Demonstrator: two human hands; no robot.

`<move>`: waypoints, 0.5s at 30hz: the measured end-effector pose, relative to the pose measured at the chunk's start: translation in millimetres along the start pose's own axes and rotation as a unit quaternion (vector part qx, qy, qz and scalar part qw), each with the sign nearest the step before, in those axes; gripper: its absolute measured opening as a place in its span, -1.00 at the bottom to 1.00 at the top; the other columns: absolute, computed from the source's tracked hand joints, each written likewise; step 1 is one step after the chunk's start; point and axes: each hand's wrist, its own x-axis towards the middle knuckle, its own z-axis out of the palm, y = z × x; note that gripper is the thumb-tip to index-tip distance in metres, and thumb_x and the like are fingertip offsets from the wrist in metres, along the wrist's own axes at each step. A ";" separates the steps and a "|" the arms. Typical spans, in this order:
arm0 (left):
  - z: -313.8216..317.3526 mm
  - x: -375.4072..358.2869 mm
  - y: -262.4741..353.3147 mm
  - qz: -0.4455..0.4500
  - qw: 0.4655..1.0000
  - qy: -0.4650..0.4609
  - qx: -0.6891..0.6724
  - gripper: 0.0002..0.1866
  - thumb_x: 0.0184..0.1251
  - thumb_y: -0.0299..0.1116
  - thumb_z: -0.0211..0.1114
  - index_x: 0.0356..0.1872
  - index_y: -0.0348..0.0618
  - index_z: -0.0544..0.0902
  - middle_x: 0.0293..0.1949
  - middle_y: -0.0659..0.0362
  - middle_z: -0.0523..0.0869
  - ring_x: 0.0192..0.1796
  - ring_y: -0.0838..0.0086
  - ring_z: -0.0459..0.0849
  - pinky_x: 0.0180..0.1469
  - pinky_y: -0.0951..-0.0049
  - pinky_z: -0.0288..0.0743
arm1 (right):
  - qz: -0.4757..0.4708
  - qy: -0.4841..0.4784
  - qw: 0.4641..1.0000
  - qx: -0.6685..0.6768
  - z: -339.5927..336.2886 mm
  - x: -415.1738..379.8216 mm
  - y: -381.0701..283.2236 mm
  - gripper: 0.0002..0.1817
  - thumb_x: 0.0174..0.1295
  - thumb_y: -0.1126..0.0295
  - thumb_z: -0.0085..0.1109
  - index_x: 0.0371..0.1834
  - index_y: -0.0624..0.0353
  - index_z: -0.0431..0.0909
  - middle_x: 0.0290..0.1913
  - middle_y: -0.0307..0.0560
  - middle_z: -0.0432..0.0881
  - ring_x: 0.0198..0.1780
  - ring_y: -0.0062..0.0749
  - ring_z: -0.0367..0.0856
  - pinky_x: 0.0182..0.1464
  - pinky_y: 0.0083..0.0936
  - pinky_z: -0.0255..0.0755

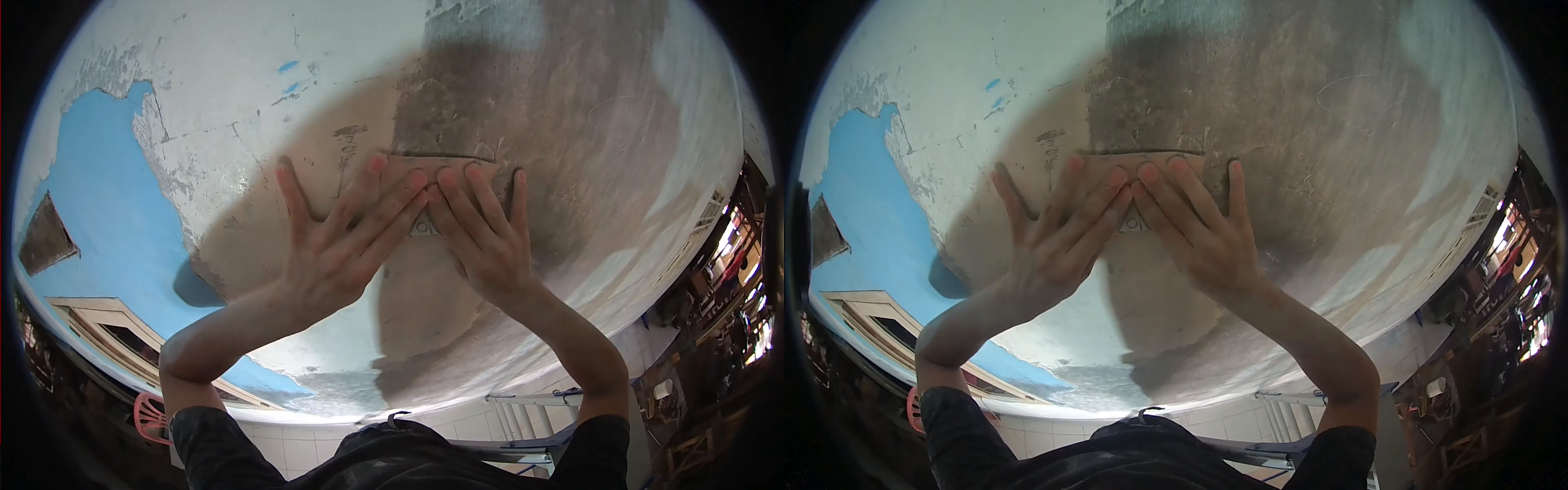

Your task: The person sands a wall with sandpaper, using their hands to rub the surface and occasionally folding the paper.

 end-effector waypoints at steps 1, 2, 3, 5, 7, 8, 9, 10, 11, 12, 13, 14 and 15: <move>1.4 -0.1 -0.4 -0.003 1.000 0.014 -0.025 -0.48 0.26 -0.20 0.25 0.29 0.26 0.50 0.41 0.49 0.36 0.53 0.21 0.09 0.27 -0.65 -0.59 | -0.002 -0.001 1.000 0.004 0.4 -3.0 -2.2 -0.47 0.27 0.32 0.08 0.36 -0.01 0.40 0.43 -0.20 0.34 0.45 -0.26 0.26 0.43 0.35 -0.20; 1.3 -1.1 -0.3 -0.006 0.998 0.027 -0.051 -0.48 0.26 -0.20 0.25 0.29 0.25 0.49 0.41 0.49 0.36 0.53 0.21 0.10 0.27 -0.65 -0.60 | -0.007 0.003 1.000 0.000 0.3 -1.4 -0.1 -0.47 0.27 0.33 0.07 0.35 -0.02 0.41 0.43 -0.21 0.34 0.45 -0.27 0.26 0.43 0.35 -0.19; 0.1 3.5 -4.4 0.001 0.998 0.038 -0.042 -0.48 0.26 -0.21 0.25 0.29 0.25 0.49 0.41 0.49 0.36 0.53 0.21 0.10 0.27 -0.65 -0.60 | -0.012 0.007 1.000 -0.005 0.3 3.9 5.9 -0.48 0.27 0.33 0.07 0.35 -0.03 0.41 0.43 -0.22 0.34 0.45 -0.28 0.26 0.43 0.34 -0.18; -5.7 22.2 -20.5 0.014 0.998 0.056 -0.027 -0.49 0.27 -0.22 0.24 0.29 0.25 0.49 0.40 0.49 0.37 0.53 0.21 0.11 0.27 -0.64 -0.60 | -0.006 0.022 1.000 -0.002 -4.7 23.2 15.4 -0.50 0.27 0.33 0.07 0.33 -0.05 0.43 0.43 -0.25 0.34 0.45 -0.29 0.25 0.44 0.33 -0.17; -17.3 41.1 -28.2 -0.011 0.998 0.066 -0.008 -0.48 0.27 -0.22 0.24 0.29 0.26 0.49 0.40 0.49 0.37 0.53 0.22 0.12 0.27 -0.64 -0.59 | 0.020 0.044 0.999 0.011 -17.4 46.6 20.6 -0.52 0.27 0.32 0.07 0.30 -0.07 0.46 0.43 -0.28 0.33 0.46 -0.31 0.24 0.45 0.31 -0.15; -20.2 46.4 -28.4 -0.022 0.997 0.072 0.002 -0.48 0.26 -0.22 0.24 0.30 0.27 0.49 0.40 0.49 0.37 0.53 0.22 0.12 0.28 -0.64 -0.58 | 0.014 0.036 0.999 0.015 -17.7 44.8 20.1 -0.53 0.29 0.33 0.05 0.31 -0.02 0.44 0.43 -0.23 0.33 0.46 -0.24 0.23 0.45 0.31 -0.16; -17.6 43.4 -24.5 -0.030 0.997 0.064 -0.003 -0.50 0.28 -0.24 0.23 0.29 0.23 0.50 0.40 0.47 0.38 0.53 0.23 0.12 0.28 -0.64 -0.58 | 0.007 0.030 0.999 0.017 -17.4 43.6 20.5 -0.53 0.31 0.34 0.03 0.32 0.03 0.42 0.43 -0.17 0.33 0.47 -0.17 0.22 0.45 0.30 -0.18; -14.9 36.2 -19.5 -0.019 0.999 0.046 0.002 -0.51 0.29 -0.25 0.22 0.28 0.21 0.51 0.40 0.46 0.37 0.53 0.24 0.13 0.28 -0.64 -0.59 | 0.000 0.026 0.999 0.018 -16.7 42.8 21.6 -0.53 0.33 0.36 0.01 0.33 0.08 0.41 0.43 -0.11 0.33 0.47 -0.10 0.21 0.45 0.30 -0.20; -11.6 23.6 -12.7 -0.009 1.000 0.029 0.009 -0.52 0.30 -0.27 0.21 0.27 0.19 0.52 0.41 0.45 0.37 0.53 0.24 0.13 0.28 -0.63 -0.59 | -0.001 0.024 1.000 0.013 -8.7 27.3 15.5 -0.53 0.31 0.35 0.04 0.32 0.04 0.43 0.43 -0.16 0.33 0.47 -0.16 0.22 0.45 0.29 -0.18; -5.5 9.2 -4.6 -0.001 1.000 0.011 0.016 -0.54 0.31 -0.28 0.20 0.26 0.17 0.52 0.41 0.44 0.37 0.53 0.25 0.13 0.28 -0.63 -0.59 | -0.003 0.023 1.000 0.008 5.2 -0.2 4.1 -0.52 0.28 0.35 0.07 0.30 0.00 0.44 0.43 -0.21 0.34 0.46 -0.22 0.24 0.45 0.29 -0.16; 9.7 -9.5 6.0 0.003 0.998 0.039 -0.052 -0.57 0.32 -0.29 0.20 0.24 0.13 0.55 0.41 0.42 0.37 0.53 0.25 0.12 0.28 -0.63 -0.61 | -0.006 0.024 1.000 0.002 12.7 -13.6 -1.8 -0.52 0.25 0.35 0.09 0.29 -0.04 0.46 0.43 -0.26 0.34 0.46 -0.28 0.25 0.45 0.28 -0.14; 8.8 -8.4 4.6 0.007 0.997 0.045 -0.059 -0.56 0.31 -0.28 0.21 0.24 0.13 0.54 0.41 0.42 0.36 0.53 0.25 0.12 0.28 -0.63 -0.60 | -0.014 0.025 1.000 0.003 11.4 -12.1 -0.7 -0.51 0.24 0.35 0.10 0.29 -0.03 0.46 0.43 -0.25 0.34 0.46 -0.28 0.25 0.45 0.28 -0.14; 7.3 -4.3 1.5 0.011 0.996 0.052 -0.068 -0.56 0.31 -0.27 0.21 0.24 0.14 0.54 0.41 0.43 0.36 0.53 0.25 0.12 0.28 -0.64 -0.60 | -0.023 0.027 0.999 0.005 8.8 -8.1 2.2 -0.50 0.24 0.36 0.11 0.30 -0.02 0.45 0.43 -0.24 0.34 0.46 -0.28 0.25 0.45 0.28 -0.14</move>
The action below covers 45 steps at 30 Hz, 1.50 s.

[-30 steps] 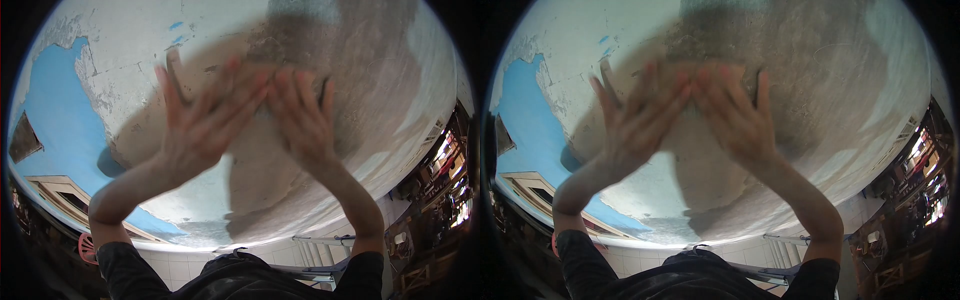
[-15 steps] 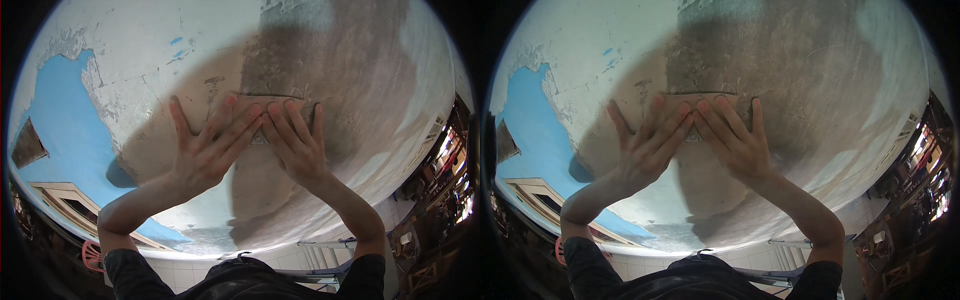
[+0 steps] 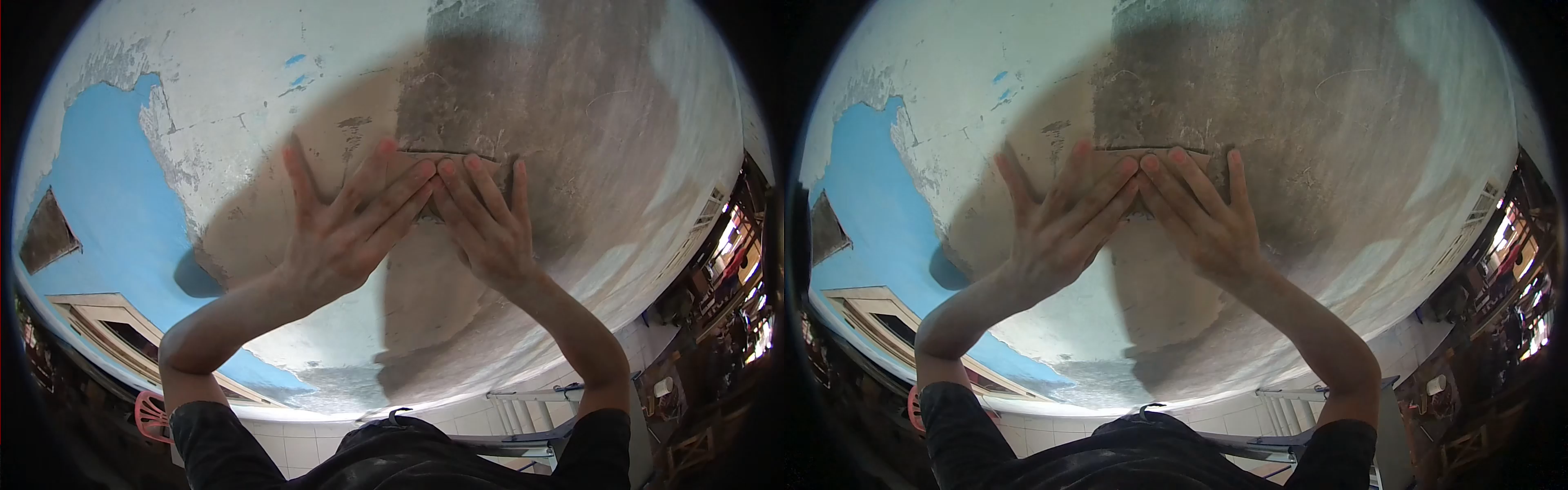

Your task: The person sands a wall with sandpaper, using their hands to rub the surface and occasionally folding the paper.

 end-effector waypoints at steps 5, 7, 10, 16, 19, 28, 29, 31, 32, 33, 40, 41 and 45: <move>-16.7 31.6 -18.0 -0.002 1.000 0.010 0.026 -0.54 0.29 -0.23 0.22 0.25 0.16 0.53 0.41 0.43 0.36 0.53 0.25 0.12 0.28 -0.64 -0.61 | 0.017 0.005 1.000 0.005 -14.8 32.3 15.7 -0.47 0.22 0.37 0.12 0.32 0.00 0.43 0.42 -0.24 0.35 0.46 -0.29 0.24 0.46 0.28 -0.14; -18.9 38.5 -16.3 -0.022 0.999 0.003 0.042 -0.54 0.30 -0.22 0.21 0.25 0.17 0.53 0.41 0.45 0.36 0.53 0.25 0.12 0.29 -0.63 -0.62 | 0.042 0.015 0.999 0.018 -19.7 42.3 15.3 -0.47 0.22 0.37 0.11 0.32 0.00 0.42 0.42 -0.24 0.35 0.47 -0.29 0.23 0.47 0.28 -0.15; -3.0 5.6 1.1 -0.008 0.997 -0.017 0.069 -0.55 0.26 -0.20 0.19 0.21 0.22 0.55 0.42 0.48 0.33 0.52 0.35 0.11 0.31 -0.68 -0.46 | 0.023 -0.024 0.999 0.003 -2.5 5.1 1.4 -0.47 0.22 0.37 0.11 0.32 0.00 0.43 0.42 -0.25 0.35 0.47 -0.30 0.22 0.47 0.27 -0.16; -3.3 9.1 -7.1 0.016 1.000 0.014 0.012 -0.55 0.29 -0.20 0.20 0.23 0.19 0.54 0.38 0.46 0.40 0.52 0.31 0.13 0.32 -0.60 -0.61 | -0.014 0.012 1.000 0.010 1.6 4.2 8.8 -0.47 0.24 0.38 0.08 0.34 -0.01 0.42 0.42 -0.26 0.36 0.46 -0.28 0.24 0.48 0.22 -0.14; -12.3 31.7 -18.7 0.000 0.999 0.029 0.026 -0.55 0.29 -0.19 0.18 0.23 0.20 0.54 0.38 0.43 0.41 0.52 0.31 0.15 0.34 -0.58 -0.61 | 0.017 -0.001 1.000 -0.010 -15.9 32.5 16.7 -0.50 0.27 0.37 0.05 0.33 -0.01 0.43 0.41 -0.26 0.36 0.45 -0.29 0.26 0.49 0.18 -0.14; -0.2 11.9 -5.3 0.010 1.000 0.022 0.001 -0.57 0.28 -0.23 0.19 0.21 0.19 0.57 0.34 0.43 0.47 0.49 0.36 0.22 0.40 -0.51 -0.47 | -0.007 0.011 1.000 0.019 1.0 3.4 9.8 -0.48 0.24 0.42 0.08 0.32 0.03 0.44 0.40 -0.20 0.38 0.43 -0.22 0.30 0.45 0.14 -0.06; -3.6 21.5 -10.4 0.012 0.999 0.029 0.007 -0.57 0.28 -0.22 0.19 0.21 0.19 0.57 0.33 0.43 0.47 0.49 0.36 0.22 0.39 -0.52 -0.47 | 0.002 0.020 1.000 0.019 -3.1 13.7 14.2 -0.48 0.24 0.41 0.08 0.32 0.03 0.44 0.40 -0.20 0.38 0.43 -0.23 0.30 0.46 0.15 -0.07; -12.3 47.7 -24.7 0.008 0.999 0.047 0.023 -0.57 0.27 -0.23 0.19 0.20 0.19 0.58 0.33 0.44 0.48 0.49 0.35 0.23 0.38 -0.53 -0.50 | 0.021 0.035 0.999 0.021 -14.1 39.0 24.2 -0.49 0.24 0.40 0.09 0.32 0.03 0.44 0.40 -0.20 0.38 0.43 -0.23 0.30 0.46 0.17 -0.08; -14.1 54.4 -28.3 0.006 0.998 0.057 0.031 -0.57 0.27 -0.23 0.18 0.20 0.19 0.58 0.33 0.44 0.48 0.49 0.35 0.23 0.37 -0.54 -0.52 | 0.027 0.045 0.998 0.029 -15.9 45.0 25.0 -0.48 0.24 0.39 0.10 0.32 0.03 0.44 0.40 -0.21 0.38 0.43 -0.23 0.30 0.46 0.17 -0.09; -14.4 54.2 -27.3 0.005 0.999 0.047 0.027 -0.57 0.27 -0.23 0.19 0.20 0.19 0.58 0.33 0.44 0.48 0.49 0.35 0.23 0.36 -0.55 -0.52 | 0.033 0.055 0.997 0.036 -17.1 50.3 25.3 -0.48 0.23 0.38 0.10 0.32 0.03 0.44 0.40 -0.21 0.38 0.43 -0.23 0.30 0.46 0.18 -0.09; -4.0 12.7 -7.2 0.020 1.000 0.000 0.023 -0.55 0.28 -0.20 0.23 0.22 0.18 0.56 0.34 0.44 0.47 0.49 0.32 0.23 0.32 -0.58 -0.47 | 0.018 0.010 1.000 0.014 -0.1 1.5 1.8 -0.48 0.21 0.36 0.13 0.30 0.00 0.46 0.39 -0.19 0.40 0.43 -0.24 0.30 0.44 0.21 -0.06; -3.4 13.2 -7.7 0.021 1.000 0.004 0.020 -0.55 0.28 -0.21 0.23 0.23 0.18 0.55 0.35 0.44 0.46 0.49 0.32 0.23 0.32 -0.58 -0.47 | 0.015 0.015 1.000 0.012 -1.4 4.4 5.6 -0.49 0.22 0.35 0.12 0.30 0.00 0.46 0.39 -0.20 0.40 0.43 -0.24 0.30 0.44 0.21 -0.06; -17.0 47.4 -20.6 0.001 0.999 0.026 0.040 -0.57 0.28 -0.27 0.21 0.20 0.20 0.57 0.36 0.45 0.43 0.49 0.35 0.21 0.34 -0.60 -0.48 | 0.035 0.052 0.998 0.022 -14.1 44.7 24.5 -0.50 0.24 0.35 0.10 0.30 -0.02 0.46 0.40 -0.24 0.38 0.45 -0.26 0.27 0.45 0.19 -0.07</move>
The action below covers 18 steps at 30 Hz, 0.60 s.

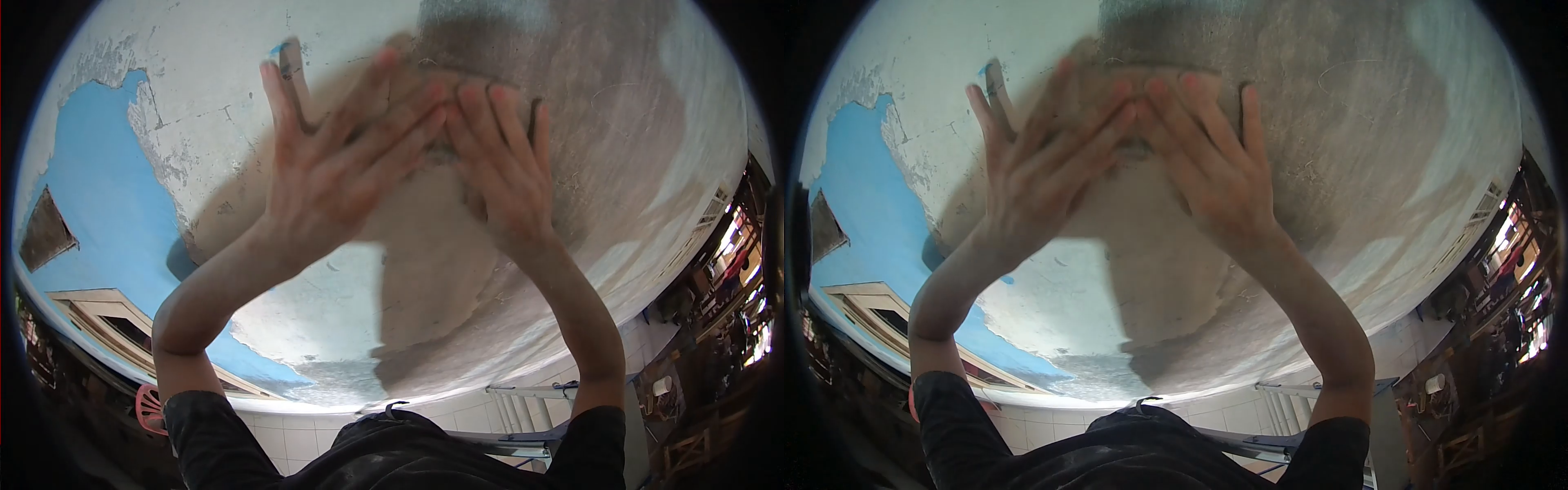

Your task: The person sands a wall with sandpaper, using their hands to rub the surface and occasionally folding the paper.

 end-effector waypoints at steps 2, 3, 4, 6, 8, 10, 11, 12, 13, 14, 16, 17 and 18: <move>1.3 6.7 0.6 -0.012 1.000 0.009 0.008 -0.57 0.26 -0.27 0.21 0.19 0.22 0.57 0.38 0.47 0.39 0.51 0.41 0.16 0.35 -0.64 -0.39 | 0.017 0.002 1.000 0.005 -1.3 0.4 -0.5 -0.50 0.24 0.35 0.09 0.30 -0.03 0.46 0.41 -0.25 0.38 0.46 -0.27 0.25 0.45 0.19 -0.07; 3.4 1.5 3.9 -0.004 1.000 -0.004 0.000 -0.58 0.28 -0.28 0.21 0.18 0.20 0.57 0.37 0.46 0.41 0.50 0.38 0.18 0.35 -0.61 -0.43 | 0.021 -0.010 1.000 0.005 1.3 -9.1 -3.4 -0.50 0.25 0.36 0.09 0.30 -0.03 0.46 0.41 -0.25 0.37 0.46 -0.27 0.25 0.45 0.18 -0.07; 6.7 -12.0 10.5 0.003 1.000 -0.017 -0.007 -0.60 0.29 -0.28 0.20 0.18 0.17 0.58 0.36 0.44 0.43 0.49 0.35 0.21 0.34 -0.59 -0.46 | 0.024 -0.021 0.999 0.007 4.6 -19.9 -7.7 -0.51 0.25 0.36 0.08 0.30 -0.03 0.46 0.41 -0.25 0.37 0.46 -0.28 0.24 0.45 0.18 -0.07; 12.0 -33.6 22.1 0.006 0.999 -0.030 -0.026 -0.60 0.30 -0.29 0.20 0.18 0.14 0.59 0.35 0.42 0.45 0.49 0.31 0.23 0.35 -0.56 -0.50 | -0.002 -0.032 0.999 -0.001 12.2 -51.3 -18.9 -0.51 0.26 0.37 0.07 0.30 -0.01 0.46 0.41 -0.21 0.37 0.46 -0.27 0.25 0.45 0.18 -0.09; 14.5 -46.6 28.0 0.004 0.998 -0.032 -0.050 -0.59 0.28 -0.30 0.21 0.19 0.13 0.58 0.36 0.41 0.45 0.50 0.31 0.22 0.36 -0.54 -0.51 | -0.020 -0.037 0.999 -0.007 12.9 -57.4 -18.6 -0.52 0.27 0.37 0.06 0.30 0.00 0.46 0.41 -0.20 0.37 0.46 -0.26 0.25 0.46 0.17 -0.11; 10.9 -32.4 19.8 0.007 1.000 -0.011 -0.015 -0.58 0.26 -0.27 0.21 0.18 0.17 0.58 0.38 0.44 0.41 0.50 0.39 0.18 0.36 -0.60 -0.41 | -0.031 -0.042 0.999 -0.007 9.9 -45.2 -11.2 -0.53 0.29 0.36 0.04 0.30 0.00 0.46 0.41 -0.20 0.37 0.46 -0.26 0.25 0.48 0.17 -0.14; 9.1 -22.3 14.4 0.008 1.000 -0.001 0.003 -0.58 0.25 -0.26 0.21 0.18 0.18 0.58 0.38 0.45 0.39 0.51 0.43 0.16 0.36 -0.62 -0.36 | -0.014 -0.032 0.999 -0.006 7.1 -32.2 -8.2 -0.53 0.28 0.35 0.05 0.30 0.00 0.47 0.41 -0.22 0.37 0.46 -0.27 0.25 0.48 0.18 -0.15; 7.2 -13.5 10.0 0.001 1.000 0.003 -0.003 -0.58 0.26 -0.26 0.20 0.18 0.17 0.58 0.38 0.43 0.41 0.50 0.40 0.18 0.37 -0.58 -0.42 | 0.004 -0.024 1.000 -0.004 3.4 -16.9 -6.0 -0.53 0.28 0.34 0.05 0.29 -0.01 0.47 0.41 -0.23 0.37 0.46 -0.27 0.24 0.48 0.18 -0.16; 5.5 -4.7 5.7 -0.006 1.000 0.006 -0.009 -0.58 0.27 -0.27 0.20 0.18 0.15 0.58 0.37 0.41 0.43 0.50 0.37 0.20 0.37 -0.54 -0.48 | 0.023 -0.017 1.000 -0.002 1.9 -9.4 -5.6 -0.53 0.28 0.33 0.06 0.29 -0.02 0.47 0.41 -0.25 0.37 0.46 -0.28 0.24 0.49 0.19 -0.16; 4.8 -1.1 3.9 -0.012 1.000 0.011 -0.015 -0.58 0.28 -0.28 0.19 0.19 0.13 0.58 0.36 0.40 0.44 0.50 0.34 0.21 0.38 -0.50 -0.55 | 0.026 -0.019 0.999 0.003 2.5 -10.0 -6.6 -0.54 0.28 0.33 0.06 0.28 -0.02 0.48 0.41 -0.26 0.37 0.46 -0.28 0.25 0.49 0.19 -0.17; 4.1 -11.5 11.1 -0.009 1.000 -0.019 -0.002 -0.58 0.29 -0.26 0.19 0.20 0.14 0.57 0.36 0.42 0.44 0.50 0.34 0.21 0.37 -0.51 -0.55 | 0.035 -0.021 0.999 0.009 3.5 -14.0 -8.9 -0.54 0.27 0.34 0.07 0.28 -0.02 0.48 0.41 -0.27 0.37 0.45 -0.28 0.26 0.49 0.20 -0.17; 4.3 -20.2 16.8 -0.009 0.999 -0.034 0.006 -0.57 0.29 -0.25 0.18 0.21 0.15 0.56 0.36 0.43 0.44 0.50 0.35 0.21 0.37 -0.51 -0.55 | 0.026 -0.031 0.999 0.005 7.4 -27.7 -14.5 -0.54 0.27 0.34 0.07 0.28 -0.01 0.48 0.41 -0.27 0.37 0.45 -0.27 0.27 0.49 0.21 -0.17; 8.9 -33.0 23.2 -0.009 0.999 -0.034 -0.011 -0.56 0.29 -0.25 0.19 0.22 0.16 0.55 0.36 0.43 0.44 0.50 0.34 0.21 0.37 -0.52 -0.56 | 0.016 -0.041 0.999 0.001 13.9 -49.7 -22.2 -0.53 0.27 0.35 0.07 0.28 -0.01 0.48 0.41 -0.27 0.37 0.44 -0.27 0.28 0.48 0.21 -0.18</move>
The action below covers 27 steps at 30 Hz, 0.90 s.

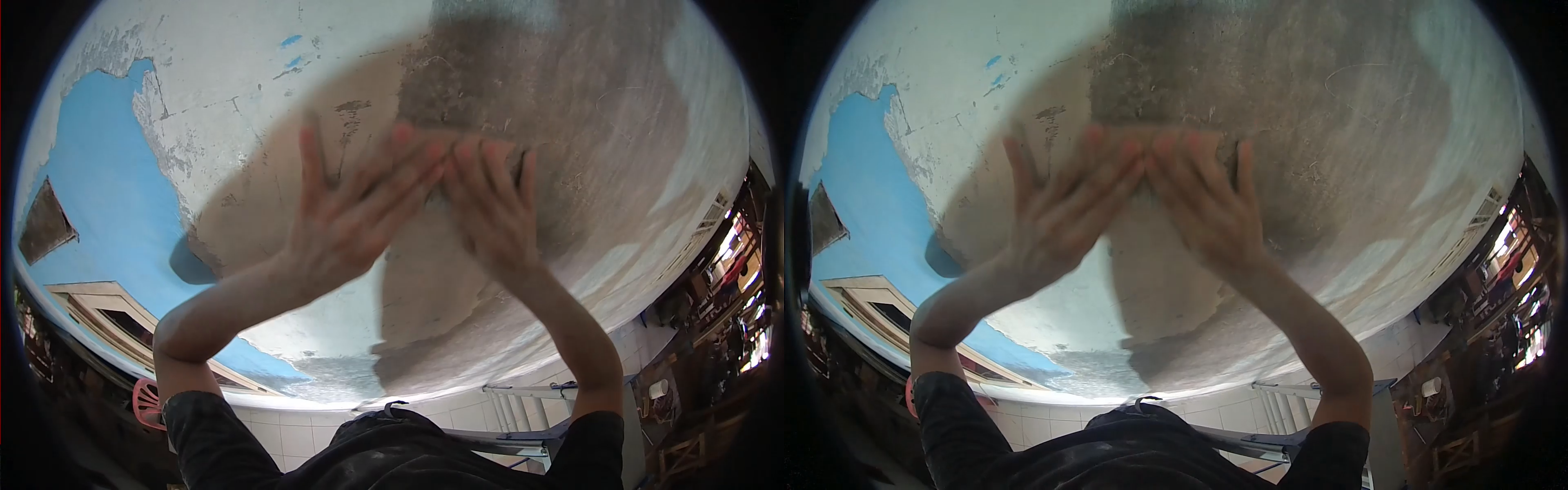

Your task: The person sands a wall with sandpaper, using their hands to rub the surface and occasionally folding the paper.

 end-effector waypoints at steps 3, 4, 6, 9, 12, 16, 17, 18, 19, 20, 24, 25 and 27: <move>12.5 -19.1 7.0 0.012 0.999 0.012 -0.031 -0.55 0.30 -0.26 0.19 0.24 0.18 0.53 0.37 0.45 0.43 0.51 0.34 0.19 0.36 -0.53 -0.57 | -0.020 -0.015 1.000 -0.012 -0.9 -8.5 -0.7 -0.52 0.27 0.35 0.08 0.30 -0.02 0.46 0.42 -0.27 0.36 0.45 -0.27 0.28 0.48 0.24 -0.20; 10.1 -13.0 3.0 0.016 0.999 0.021 -0.028 -0.55 0.30 -0.26 0.19 0.25 0.19 0.53 0.37 0.45 0.43 0.51 0.34 0.19 0.35 -0.54 -0.57 | -0.026 -0.020 0.999 -0.012 -4.6 -5.7 -0.2 -0.51 0.27 0.35 0.08 0.31 -0.02 0.45 0.42 -0.27 0.36 0.45 -0.27 0.27 0.47 0.25 -0.21; 2.0 5.8 -8.4 0.013 0.999 0.030 -0.014 -0.55 0.31 -0.26 0.19 0.25 0.20 0.53 0.37 0.45 0.42 0.51 0.33 0.18 0.34 -0.55 -0.58 | -0.018 -0.017 0.999 -0.023 -9.6 10.5 8.2 -0.51 0.27 0.34 0.10 0.31 -0.04 0.45 0.42 -0.28 0.36 0.47 -0.28 0.24 0.47 0.27 -0.21; -6.6 22.8 -14.5 -0.008 1.000 0.026 0.001 -0.55 0.30 -0.27 0.20 0.24 0.19 0.54 0.37 0.45 0.42 0.51 0.33 0.18 0.33 -0.57 -0.60 | -0.002 0.007 1.000 -0.008 -18.9 40.6 15.3 -0.50 0.26 0.35 0.12 0.32 -0.04 0.45 0.42 -0.29 0.36 0.48 -0.29 0.21 0.46 0.28 -0.21; -1.5 15.0 -6.5 -0.013 1.000 0.009 -0.004 -0.55 0.29 -0.27 0.20 0.24 0.18 0.54 0.38 0.44 0.41 0.51 0.34 0.18 0.33 -0.57 -0.60 | 0.002 -0.006 1.000 0.010 -11.1 22.3 12.4 -0.50 0.27 0.34 0.11 0.32 -0.03 0.44 0.42 -0.29 0.36 0.48 -0.29 0.22 0.47 0.29 -0.23; 11.6 -19.0 12.6 -0.003 0.999 -0.001 -0.039 -0.55 0.30 -0.29 0.19 0.24 0.16 0.54 0.38 0.43 0.42 0.50 0.36 0.20 0.33 -0.56 -0.58 | -0.014 -0.027 0.999 0.010 -1.0 -17.8 -5.2 -0.51 0.29 0.33 0.07 0.33 0.00 0.43 0.41 -0.29 0.36 0.47 -0.28 0.23 0.47 0.28 -0.27; 12.0 -20.5 13.1 -0.004 0.998 0.007 -0.056 -0.56 0.30 -0.29 0.19 0.24 0.16 0.54 0.38 0.42 0.42 0.50 0.36 0.20 0.34 -0.55 -0.58 | -0.018 -0.020 1.000 0.008 0.0 -17.3 -2.3 -0.51 0.29 0.33 0.06 0.33 0.00 0.43 0.41 -0.29 0.37 0.47 -0.27 0.23 0.48 0.28 -0.27; 10.1 -15.5 9.4 0.001 0.999 0.013 -0.040 -0.56 0.30 -0.29 0.19 0.24 0.15 0.55 0.37 0.42 0.43 0.50 0.36 0.20 0.33 -0.56 -0.58 | -0.024 -0.012 1.000 0.007 -0.1 -10.6 2.8 -0.52 0.30 0.33 0.05 0.32 0.00 0.43 0.41 -0.29 0.37 0.47 -0.27 0.23 0.48 0.27 -0.27; 6.1 -3.9 0.7 0.006 1.000 0.018 -0.024 -0.56 0.30 -0.29 0.19 0.23 0.15 0.55 0.37 0.42 0.43 0.50 0.36 0.21 0.33 -0.56 -0.58 | -0.029 -0.005 1.000 0.006 -0.8 -1.0 7.7 -0.52 0.30 0.33 0.05 0.32 0.00 0.44 0.41 -0.29 0.37 0.47 -0.27 0.23 0.48 0.27 -0.27; 2.1 6.9 -6.9 0.011 1.000 0.022 -0.010 -0.56 0.30 -0.29 0.19 0.23 0.15 0.55 0.36 0.42 0.44 0.50 0.36 0.21 0.33 -0.56 -0.58 | -0.015 0.003 1.000 0.004 -5.7 13.7 11.3 -0.52 0.30 0.33 0.04 0.32 0.00 0.44 0.41 -0.29 0.37 0.47 -0.27 0.23 0.48 0.27 -0.26; -6.3 32.2 -15.2 -0.022 0.999 0.035 0.000 -0.57 0.31 -0.27 0.18 0.23 0.09 0.55 0.35 0.36 0.47 0.49 0.38 0.24 0.40 -0.46 -0.53 | 0.013 0.024 1.000 0.004 -16.1 44.0 14.5 -0.52 0.29 0.35 0.04 0.32 -0.02 0.44 0.41 -0.27 0.36 0.46 -0.27 0.24 0.48 0.26 -0.21; -6.8 26.3 -10.8 -0.020 1.000 0.024 0.003 -0.57 0.32 -0.27 0.18 0.23 0.08 0.55 0.34 0.35 0.47 0.48 0.38 0.25 0.41 -0.43 -0.51 | 0.011 0.029 1.000 0.005 -15.7 44.9 15.7 -0.51 0.28 0.35 0.04 0.32 -0.02 0.44 0.42 -0.27 0.36 0.46 -0.27 0.25 0.47 0.25 -0.19; -2.7 7.6 0.2 -0.014 1.000 0.012 -0.005 -0.57 0.30 -0.31 0.18 0.22 0.05 0.55 0.36 0.33 0.45 0.49 0.38 0.22 0.44 -0.40 -0.45 | -0.003 0.005 1.000 -0.006 -4.7 11.3 5.1 -0.51 0.28 0.35 0.05 0.32 0.00 0.44 0.42 -0.25 0.37 0.46 -0.25 0.26 0.46 0.24 -0.17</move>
